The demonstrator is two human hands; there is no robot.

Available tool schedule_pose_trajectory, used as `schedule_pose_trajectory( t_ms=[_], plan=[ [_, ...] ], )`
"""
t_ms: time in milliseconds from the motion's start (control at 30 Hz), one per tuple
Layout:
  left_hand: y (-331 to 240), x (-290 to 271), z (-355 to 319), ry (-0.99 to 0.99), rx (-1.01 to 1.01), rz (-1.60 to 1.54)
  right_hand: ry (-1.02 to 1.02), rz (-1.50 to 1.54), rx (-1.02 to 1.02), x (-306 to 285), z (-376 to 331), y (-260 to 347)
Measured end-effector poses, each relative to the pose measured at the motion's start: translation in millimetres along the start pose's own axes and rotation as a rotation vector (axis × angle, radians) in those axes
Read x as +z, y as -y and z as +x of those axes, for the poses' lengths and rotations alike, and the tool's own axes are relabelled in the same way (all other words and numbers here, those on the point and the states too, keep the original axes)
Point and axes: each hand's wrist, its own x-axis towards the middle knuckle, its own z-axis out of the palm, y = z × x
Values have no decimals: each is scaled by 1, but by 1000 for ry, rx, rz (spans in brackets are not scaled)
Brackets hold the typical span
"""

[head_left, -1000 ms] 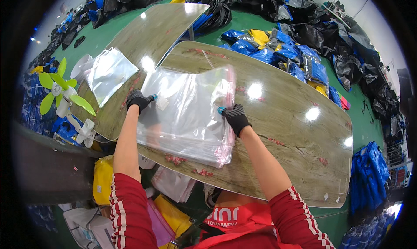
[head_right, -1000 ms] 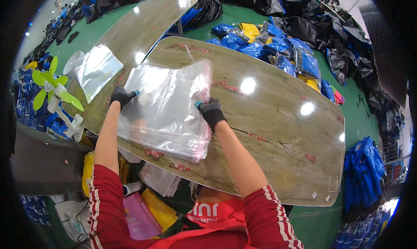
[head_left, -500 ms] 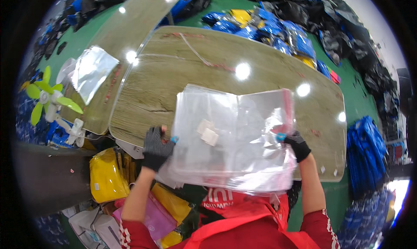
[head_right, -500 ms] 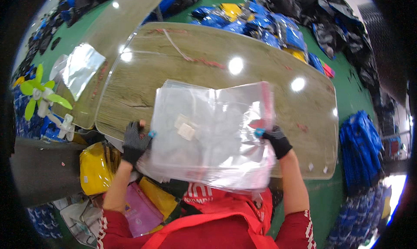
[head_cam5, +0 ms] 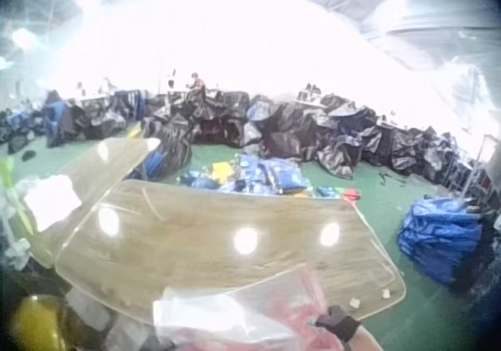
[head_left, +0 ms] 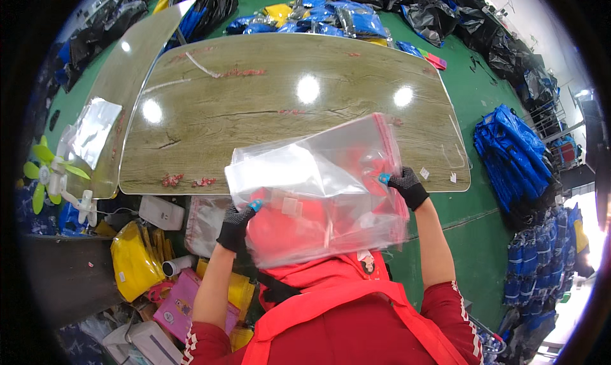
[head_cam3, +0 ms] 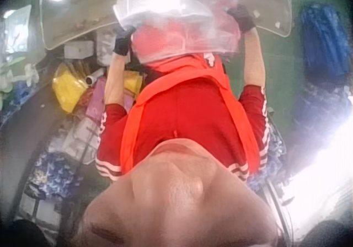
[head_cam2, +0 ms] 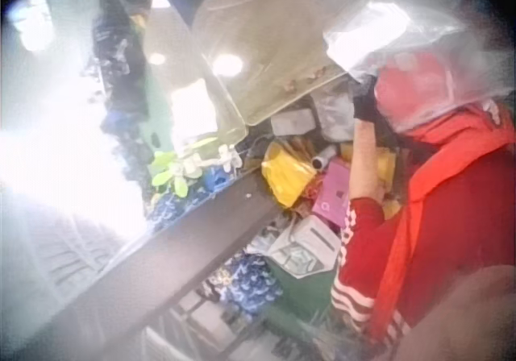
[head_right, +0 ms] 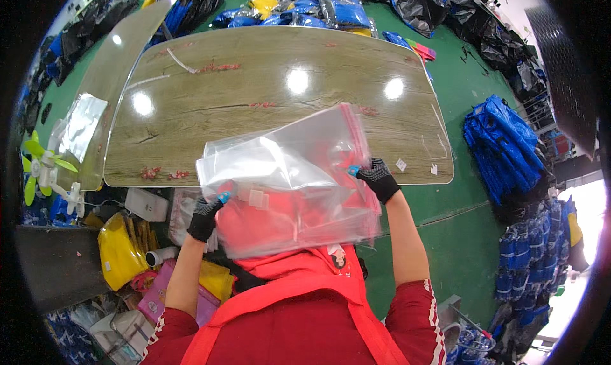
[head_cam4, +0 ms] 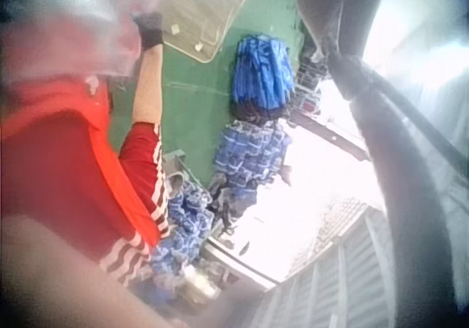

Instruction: The person folds blue and black reusable bags on a table, places each folded bag into a clear plastic sleeve, and stacks the packaged bags. The person repeats this process for multiple bags, handling them one at a time.

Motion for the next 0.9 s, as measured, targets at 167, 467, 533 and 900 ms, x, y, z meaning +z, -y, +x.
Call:
schedule_pose_trajectory(
  t_ms=[167,467,533,900],
  plan=[
    [-75,-9,-12,-125,597,47,-199,253,-372,-34,-12,65],
    [-61,-4,70,286,533,94,-381,-184,-723,-61,61,13],
    [-69,4,74,222,253,98,-495,-339,-805,-61,76,9],
    [-77,46,27,126,176,76,45,-344,-176,-72,41,102]
  ],
)
